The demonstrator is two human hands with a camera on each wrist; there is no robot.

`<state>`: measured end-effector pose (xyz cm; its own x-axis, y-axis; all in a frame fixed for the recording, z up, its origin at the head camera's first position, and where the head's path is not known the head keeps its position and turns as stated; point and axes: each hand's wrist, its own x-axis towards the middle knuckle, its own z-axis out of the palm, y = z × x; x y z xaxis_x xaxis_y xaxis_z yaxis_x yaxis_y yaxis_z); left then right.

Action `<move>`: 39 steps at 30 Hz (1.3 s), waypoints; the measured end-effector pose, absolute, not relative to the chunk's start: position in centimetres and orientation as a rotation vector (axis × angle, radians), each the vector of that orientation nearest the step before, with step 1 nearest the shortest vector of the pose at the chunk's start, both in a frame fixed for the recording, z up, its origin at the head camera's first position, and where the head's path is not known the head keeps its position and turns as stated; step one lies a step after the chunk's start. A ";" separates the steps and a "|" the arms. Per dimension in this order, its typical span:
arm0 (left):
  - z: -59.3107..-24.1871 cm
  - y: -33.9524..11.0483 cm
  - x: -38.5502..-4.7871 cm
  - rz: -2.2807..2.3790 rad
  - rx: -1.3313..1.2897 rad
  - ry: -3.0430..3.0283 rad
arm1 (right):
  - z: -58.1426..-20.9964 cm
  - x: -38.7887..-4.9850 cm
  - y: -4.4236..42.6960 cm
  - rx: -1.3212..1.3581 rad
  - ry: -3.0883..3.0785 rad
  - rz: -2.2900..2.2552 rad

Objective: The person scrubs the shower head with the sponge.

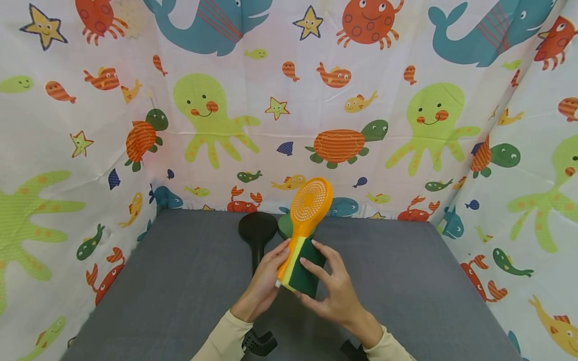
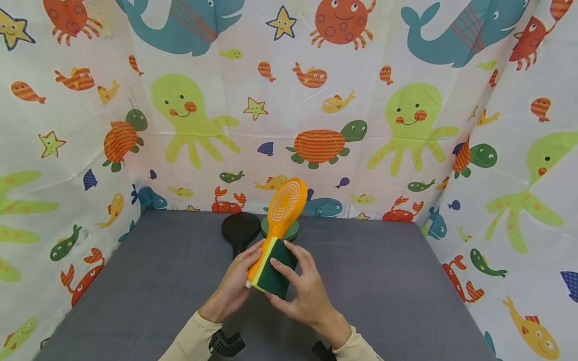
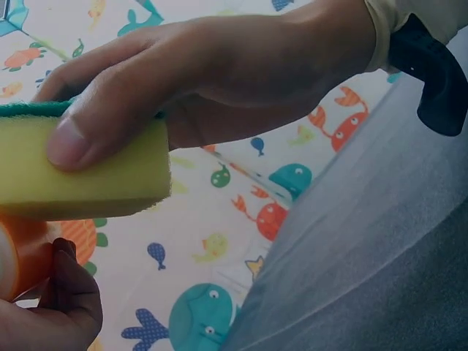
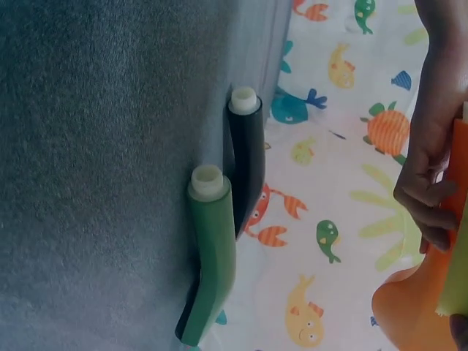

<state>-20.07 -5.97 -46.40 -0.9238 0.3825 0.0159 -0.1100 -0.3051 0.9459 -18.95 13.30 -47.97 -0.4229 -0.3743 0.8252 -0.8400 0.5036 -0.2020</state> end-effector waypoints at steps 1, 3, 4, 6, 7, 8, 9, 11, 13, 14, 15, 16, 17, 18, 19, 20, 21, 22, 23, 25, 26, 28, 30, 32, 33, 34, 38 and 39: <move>-46.4 -6.0 -20.1 2.294 0.343 1.625 | -48.0 -19.1 13.3 0.993 -2.003 0.798; -46.4 -6.0 -20.1 2.303 0.343 1.613 | -47.9 -19.4 13.5 0.982 -2.000 0.793; -46.4 -6.0 -20.0 2.305 0.345 1.612 | -47.9 -19.6 13.5 0.976 -2.000 0.795; -46.4 -6.0 -20.0 2.315 0.338 1.606 | -47.8 -19.8 13.7 0.957 -2.007 0.791; -46.3 -6.0 -20.0 2.319 0.333 1.603 | -47.8 -19.9 13.8 0.951 -2.012 0.791; -46.3 -6.0 -20.0 2.322 0.327 1.599 | -47.8 -20.0 13.8 0.948 -2.016 0.789; -46.3 -6.1 -20.0 2.325 0.323 1.596 | -47.9 -20.0 13.9 0.951 -2.017 0.786; -46.3 -6.1 -20.0 2.336 0.304 1.582 | -48.0 -19.9 13.9 0.967 -2.016 0.771; -46.3 -6.1 -20.0 2.349 0.291 1.571 | -48.1 -19.8 13.8 0.999 -2.011 0.762; -46.4 -6.1 -20.0 2.355 0.285 1.566 | -48.2 -19.7 13.8 1.018 -2.007 0.758; -46.4 -6.0 -20.0 2.363 0.278 1.564 | -48.2 -19.6 13.7 1.038 -2.000 0.756; -46.4 -6.0 -20.1 2.370 0.271 1.559 | -48.3 -19.5 13.6 1.056 -1.994 0.756; -46.4 -6.0 -20.1 2.374 0.268 1.557 | -48.3 -19.5 13.5 1.069 -1.987 0.756; -46.5 -6.0 -20.1 2.377 0.266 1.555 | -48.4 -19.4 13.5 1.077 -1.983 0.755; -46.5 -6.0 -20.1 2.378 0.266 1.552 | -48.4 -19.4 13.5 1.082 -1.979 0.752; -46.6 -6.0 -20.1 2.380 0.265 1.547 | -48.4 -19.4 13.5 1.081 -1.979 0.746; -46.6 -6.0 -20.1 2.381 0.264 1.551 | -48.4 -19.4 13.5 1.074 -1.981 0.741; -46.6 -6.0 -20.0 2.378 0.268 1.563 | -48.4 -19.5 13.6 1.063 -1.986 0.736; -46.6 -6.0 -20.0 2.376 0.272 1.577 | -48.3 -19.5 13.7 1.048 -1.993 0.730; -46.6 -6.0 -20.0 2.374 0.277 1.616 | -48.2 -19.7 13.9 1.017 -2.007 0.719; -46.6 -6.0 -19.9 2.372 0.279 1.639 | -48.0 -19.8 14.0 1.000 -2.010 0.710; -46.6 -6.0 -19.9 2.365 0.289 1.682 | -47.7 -20.0 14.2 0.970 -2.015 0.700; -46.6 -5.9 -19.8 2.361 0.297 1.708 | -47.5 -20.1 14.4 0.944 -2.012 0.686; -46.6 -5.9 -19.8 2.357 0.307 1.733 | -47.2 -20.3 14.6 0.928 -2.004 0.673; -46.6 -5.9 -19.8 2.353 0.311 1.749 | -47.1 -20.4 14.7 0.921 -2.002 0.666; -46.6 -5.9 -19.8 2.349 0.316 1.768 | -47.1 -20.5 14.8 0.913 -2.003 0.658; -46.7 -5.9 -19.8 2.322 0.323 1.867 | -46.9 -20.7 15.3 0.892 -2.013 0.617; -46.7 -5.9 -19.8 2.315 0.325 1.897 | -46.9 -20.8 15.4 0.888 -2.017 0.606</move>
